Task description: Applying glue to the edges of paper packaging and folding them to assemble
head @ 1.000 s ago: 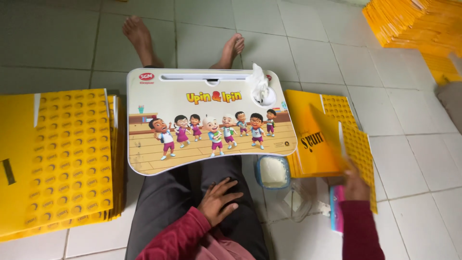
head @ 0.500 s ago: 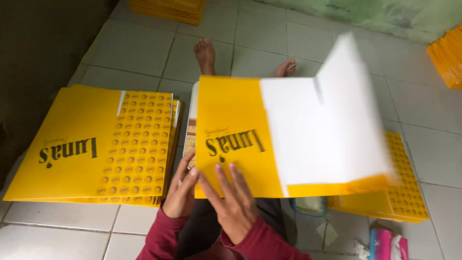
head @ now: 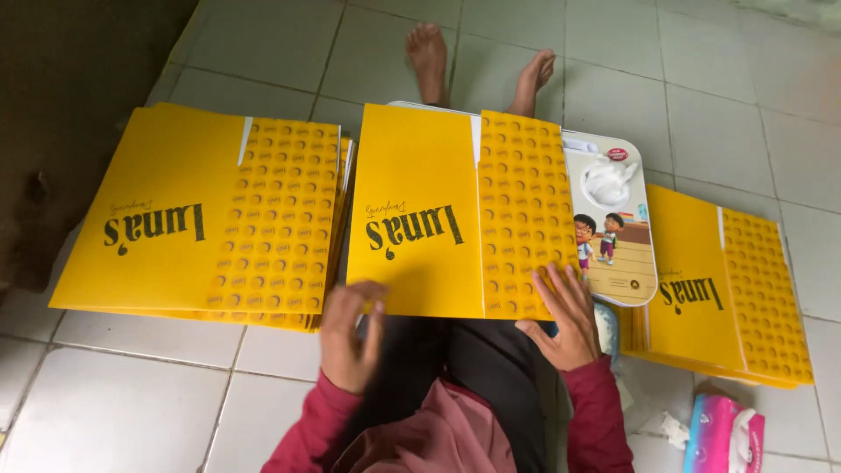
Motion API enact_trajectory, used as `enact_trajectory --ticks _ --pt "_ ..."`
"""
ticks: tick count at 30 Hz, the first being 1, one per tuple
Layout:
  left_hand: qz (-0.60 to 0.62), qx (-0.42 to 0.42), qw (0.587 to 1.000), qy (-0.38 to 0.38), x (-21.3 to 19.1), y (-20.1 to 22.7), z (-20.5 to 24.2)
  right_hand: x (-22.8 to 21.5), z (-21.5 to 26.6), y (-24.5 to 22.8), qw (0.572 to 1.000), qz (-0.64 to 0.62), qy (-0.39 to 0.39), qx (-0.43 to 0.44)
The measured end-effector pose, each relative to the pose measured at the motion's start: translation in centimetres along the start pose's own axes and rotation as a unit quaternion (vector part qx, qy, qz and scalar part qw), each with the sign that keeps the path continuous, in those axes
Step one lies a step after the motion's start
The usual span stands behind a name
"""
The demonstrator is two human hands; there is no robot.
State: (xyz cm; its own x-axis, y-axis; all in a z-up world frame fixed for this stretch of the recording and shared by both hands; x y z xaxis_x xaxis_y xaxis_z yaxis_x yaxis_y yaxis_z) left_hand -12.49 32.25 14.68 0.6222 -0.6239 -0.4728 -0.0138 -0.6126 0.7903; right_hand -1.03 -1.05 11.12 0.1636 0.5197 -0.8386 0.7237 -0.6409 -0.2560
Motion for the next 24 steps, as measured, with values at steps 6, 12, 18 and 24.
enact_trajectory --ticks 6,12,18,24 --pt "0.377 -0.23 0.854 -0.276 9.9 -1.3 8.7 1.3 2.1 0.0 0.997 0.064 0.0 -0.038" --pt "0.527 -0.384 0.738 -0.173 12.0 -0.8 9.6 0.2 1.6 -0.7 0.996 0.058 0.059 -0.017" --pt "0.644 -0.468 0.596 -0.105 13.5 0.5 8.9 -0.2 1.4 -1.0 0.995 0.028 0.095 0.02" --pt "0.618 -0.419 0.661 -0.065 14.1 -1.9 5.2 -0.3 1.8 -0.8 0.992 0.056 0.107 0.038"
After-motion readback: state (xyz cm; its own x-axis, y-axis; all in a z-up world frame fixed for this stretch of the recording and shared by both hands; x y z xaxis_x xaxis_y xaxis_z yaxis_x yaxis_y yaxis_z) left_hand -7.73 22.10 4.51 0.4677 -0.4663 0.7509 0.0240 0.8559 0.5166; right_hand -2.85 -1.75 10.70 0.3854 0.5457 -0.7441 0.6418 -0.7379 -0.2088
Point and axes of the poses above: each hand's wrist, its own z-axis away from the middle knuckle, its own x-axis out of the palm, y = z × x, the point moved 7 cm from there along -z, towards the middle knuckle, and after that the axes turned 5 degrees about -x, right-handed, at the moved point
